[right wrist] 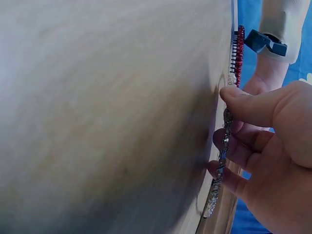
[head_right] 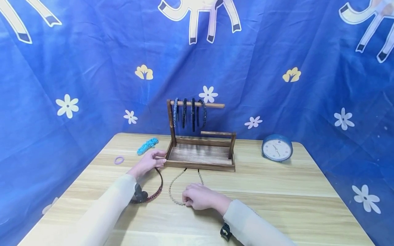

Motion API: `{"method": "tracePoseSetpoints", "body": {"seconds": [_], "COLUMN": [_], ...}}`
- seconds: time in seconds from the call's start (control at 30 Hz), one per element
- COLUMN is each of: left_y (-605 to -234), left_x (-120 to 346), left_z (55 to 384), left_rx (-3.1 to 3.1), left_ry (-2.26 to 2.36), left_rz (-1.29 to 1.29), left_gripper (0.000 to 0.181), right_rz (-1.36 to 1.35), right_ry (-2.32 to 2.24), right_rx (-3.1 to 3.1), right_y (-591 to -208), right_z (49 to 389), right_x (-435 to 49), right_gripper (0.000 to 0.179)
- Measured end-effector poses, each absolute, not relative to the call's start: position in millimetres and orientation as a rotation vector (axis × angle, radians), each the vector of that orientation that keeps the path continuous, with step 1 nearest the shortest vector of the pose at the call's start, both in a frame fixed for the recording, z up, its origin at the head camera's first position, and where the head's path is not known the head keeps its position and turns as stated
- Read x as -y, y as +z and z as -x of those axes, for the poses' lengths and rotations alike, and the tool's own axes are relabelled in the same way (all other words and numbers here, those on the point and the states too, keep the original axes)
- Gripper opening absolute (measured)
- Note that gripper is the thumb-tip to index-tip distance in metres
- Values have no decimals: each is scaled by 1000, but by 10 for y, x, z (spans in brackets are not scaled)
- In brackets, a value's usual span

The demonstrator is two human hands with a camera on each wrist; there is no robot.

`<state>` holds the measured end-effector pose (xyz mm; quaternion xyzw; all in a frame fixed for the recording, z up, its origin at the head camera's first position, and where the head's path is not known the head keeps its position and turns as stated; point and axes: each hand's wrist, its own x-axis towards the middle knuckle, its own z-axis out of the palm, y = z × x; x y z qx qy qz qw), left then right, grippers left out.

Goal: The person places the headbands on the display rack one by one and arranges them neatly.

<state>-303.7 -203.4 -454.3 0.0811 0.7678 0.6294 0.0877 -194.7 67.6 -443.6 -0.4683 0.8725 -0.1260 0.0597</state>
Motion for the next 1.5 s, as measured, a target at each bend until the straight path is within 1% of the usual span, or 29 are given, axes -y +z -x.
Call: {"method": "tracePoseSetpoints", "body": {"seconds": [0.1,0.37,0.7,0.93,1.1,1.33,1.5], "left_y": [-4533,-4546,-4564,-4569,-4584,-4580,-4597], "left_x": [2033,2059,2059,2073,2080,2063,2061], "left_z": [3042,3034,3037,3043,3037,3034,3053], "left_rx": [-2288,-2289,-2311,-2315,-2310,-2310,-2314], "left_ry": [1867,1873,1857,1841,1838,1845,1848], "left_rz": [-251,-262,-266,-259,-299,-288,-295], "left_gripper": [43,44,43,43,45,44,42], "right_rz": [1409,1313,1104,989,823,599,559], "right_ry": [-436,-761,-1234,-1494,-1671,-1898,-2006], "right_rx": [-2621,-2514,-2311,-2155,-2026,-1860,-1793], "right_y": [-4403,-4247,-4043,-3969,-3946,-3900,-3868], "right_z": [1944,1940,1971,2008,2010,2038,2042], "right_x": [-699,-781,-919,-992,-1042,-1142,-1224], "right_gripper": [8,5,3,8,14,15,14]}}
